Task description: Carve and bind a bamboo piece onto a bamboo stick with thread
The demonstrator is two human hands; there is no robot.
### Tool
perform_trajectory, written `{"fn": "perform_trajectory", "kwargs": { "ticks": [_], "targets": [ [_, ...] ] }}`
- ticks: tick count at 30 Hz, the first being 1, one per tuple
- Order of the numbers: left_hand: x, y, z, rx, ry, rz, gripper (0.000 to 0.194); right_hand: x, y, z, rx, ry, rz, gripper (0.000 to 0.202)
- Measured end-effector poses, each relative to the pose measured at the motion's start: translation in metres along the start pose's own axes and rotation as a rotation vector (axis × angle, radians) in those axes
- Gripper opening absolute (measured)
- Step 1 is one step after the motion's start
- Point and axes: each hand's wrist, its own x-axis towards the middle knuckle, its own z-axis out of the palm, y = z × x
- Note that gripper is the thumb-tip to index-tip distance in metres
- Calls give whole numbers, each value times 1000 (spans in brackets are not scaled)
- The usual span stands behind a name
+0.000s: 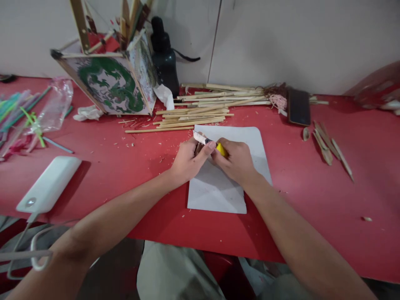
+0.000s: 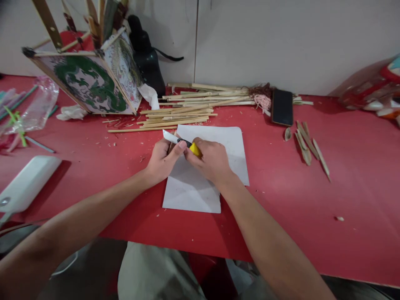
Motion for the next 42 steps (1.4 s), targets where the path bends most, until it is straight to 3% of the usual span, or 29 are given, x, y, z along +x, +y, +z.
{"fn": "perform_trajectory", "kwargs": {
  "ticks": [6, 11, 18, 23, 32, 42],
  "targets": [
    [1, 1, 0, 36, 15, -97, 65, 1, 1, -2, -10, -32, 29, 37],
    [3, 2, -1, 100, 10, -61, 64, 2, 3, 0, -58, -57, 42, 21],
    [3, -2, -1, 149, -11, -19, 62, -1, 8, 5, -144, -40, -18, 32],
    [3, -2, -2, 70, -131, -32, 50, -3, 11, 6, -179, 7, -56, 35],
    [2, 8, 4, -193, -132, -36, 53, -3, 13, 7, -135, 62, -110, 25],
    [0, -3, 9, -419, -197, -153, 54, -4, 13, 8, -130, 68, -144, 22]
  ]
}}
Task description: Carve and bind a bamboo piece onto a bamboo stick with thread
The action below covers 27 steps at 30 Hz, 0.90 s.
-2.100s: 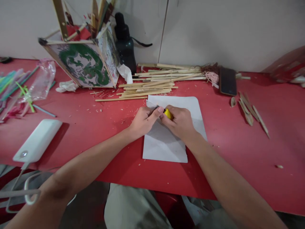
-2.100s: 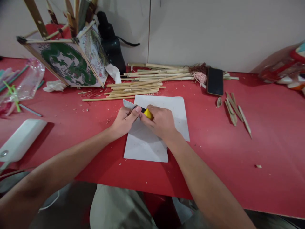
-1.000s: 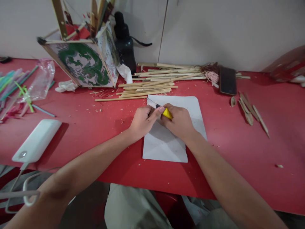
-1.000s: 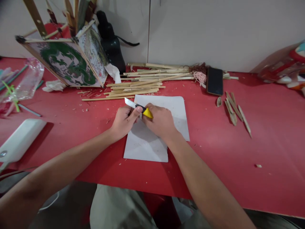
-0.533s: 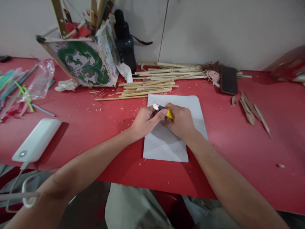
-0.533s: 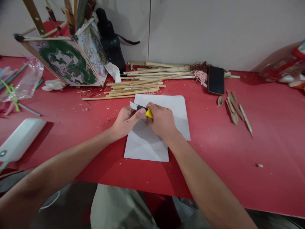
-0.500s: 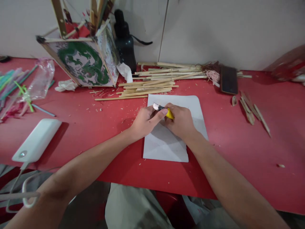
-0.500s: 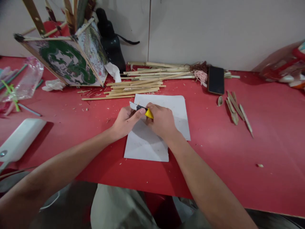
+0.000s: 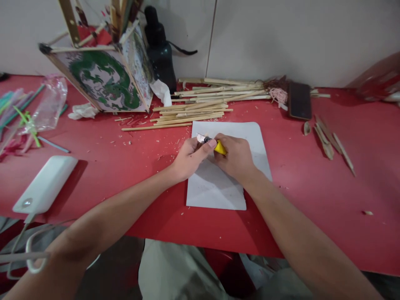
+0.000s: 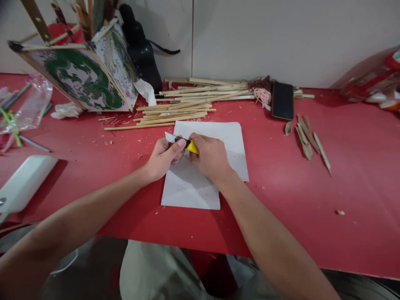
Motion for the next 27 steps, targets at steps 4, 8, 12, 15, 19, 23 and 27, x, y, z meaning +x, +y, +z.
{"fn": "perform_trajectory", "kwargs": {
  "ticks": [4, 8, 12, 15, 19, 23, 27],
  "targets": [
    [0, 9, 2, 94, 35, 37, 59, -1, 1, 0, -30, 23, 12, 20],
    [-1, 14, 1, 235, 69, 68, 62, -1, 2, -2, -69, 37, 28, 21],
    [-3, 14, 0, 391, 104, 136, 58, -1, 0, -4, -96, 53, 41, 22],
    [-5, 16, 1, 461, 136, 158, 60, 0, -2, -6, -116, 70, 46, 20],
    [-7, 18, 4, 498, 177, 132, 63, 0, -3, -8, -146, 104, 27, 19],
    [-7, 16, 5, 470, 213, 66, 67, 0, -3, -6, -157, 119, 14, 18],
    [-3, 14, 6, 358, 269, 31, 73, 1, -4, -3, -160, 125, 73, 21]
  ]
}}
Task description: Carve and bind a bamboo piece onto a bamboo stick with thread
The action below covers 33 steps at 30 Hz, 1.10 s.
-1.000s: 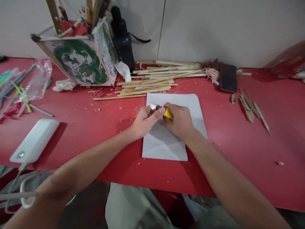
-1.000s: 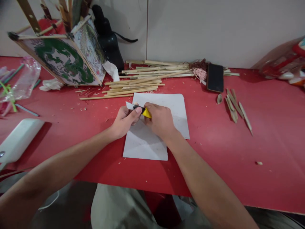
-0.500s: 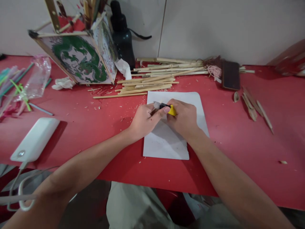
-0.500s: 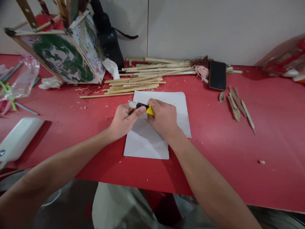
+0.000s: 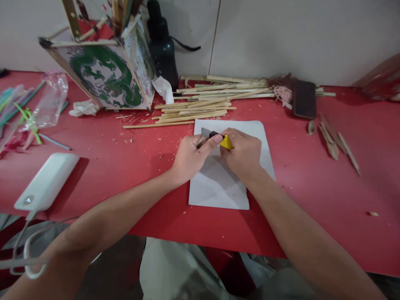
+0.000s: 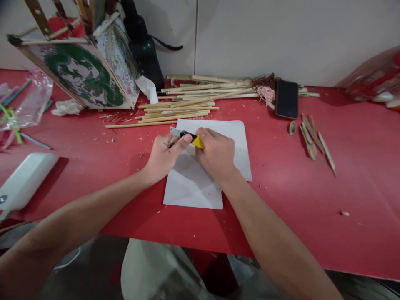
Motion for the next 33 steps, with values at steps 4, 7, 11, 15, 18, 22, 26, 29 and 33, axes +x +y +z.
{"fn": "perform_trajectory", "kwargs": {
  "ticks": [4, 7, 11, 15, 18, 22, 26, 29, 33],
  "targets": [
    [1, 0, 1, -116, -36, -8, 73, 0, 2, 2, 63, -51, -16, 24],
    [0, 0, 2, -214, -124, -25, 67, 0, 4, 2, 137, -88, -62, 20],
    [-1, -2, 2, -355, -186, -54, 63, 1, 4, 2, 181, -120, -85, 11],
    [0, -2, 1, -363, -214, -47, 63, 1, 2, 0, 154, -137, -59, 12],
    [1, 1, -2, -235, -189, -5, 63, 2, 2, -1, 112, -150, -23, 11],
    [0, 1, -4, -75, -128, 75, 63, 0, 2, -1, 60, -108, -9, 18],
    [-4, 0, -3, 46, -42, 131, 64, -1, 0, -1, 0, -35, -6, 21],
    [-5, 0, -2, 98, 3, 107, 65, 0, -5, -2, -27, -7, -5, 18],
    [-4, -2, -3, 122, 53, 94, 65, 1, -10, -2, 9, 26, 16, 19]
  ]
}}
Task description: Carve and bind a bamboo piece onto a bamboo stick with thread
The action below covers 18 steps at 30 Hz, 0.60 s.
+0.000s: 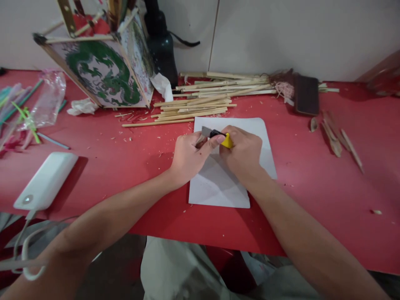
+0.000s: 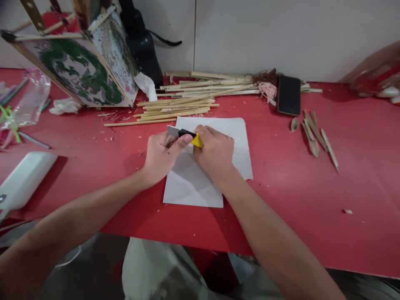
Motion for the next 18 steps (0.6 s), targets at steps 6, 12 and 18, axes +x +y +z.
{"fn": "perform_trajectory", "kwargs": {
  "ticks": [6, 12, 18],
  "targets": [
    [0, -6, 1, -132, -52, 31, 64, 0, 8, 2, 115, -82, -55, 17],
    [-2, 1, 6, -453, -226, -94, 61, 2, 10, 1, 196, -161, -71, 10],
    [4, 3, 2, -429, -267, -51, 61, 2, 8, 0, 149, -169, -30, 7]
  ]
}}
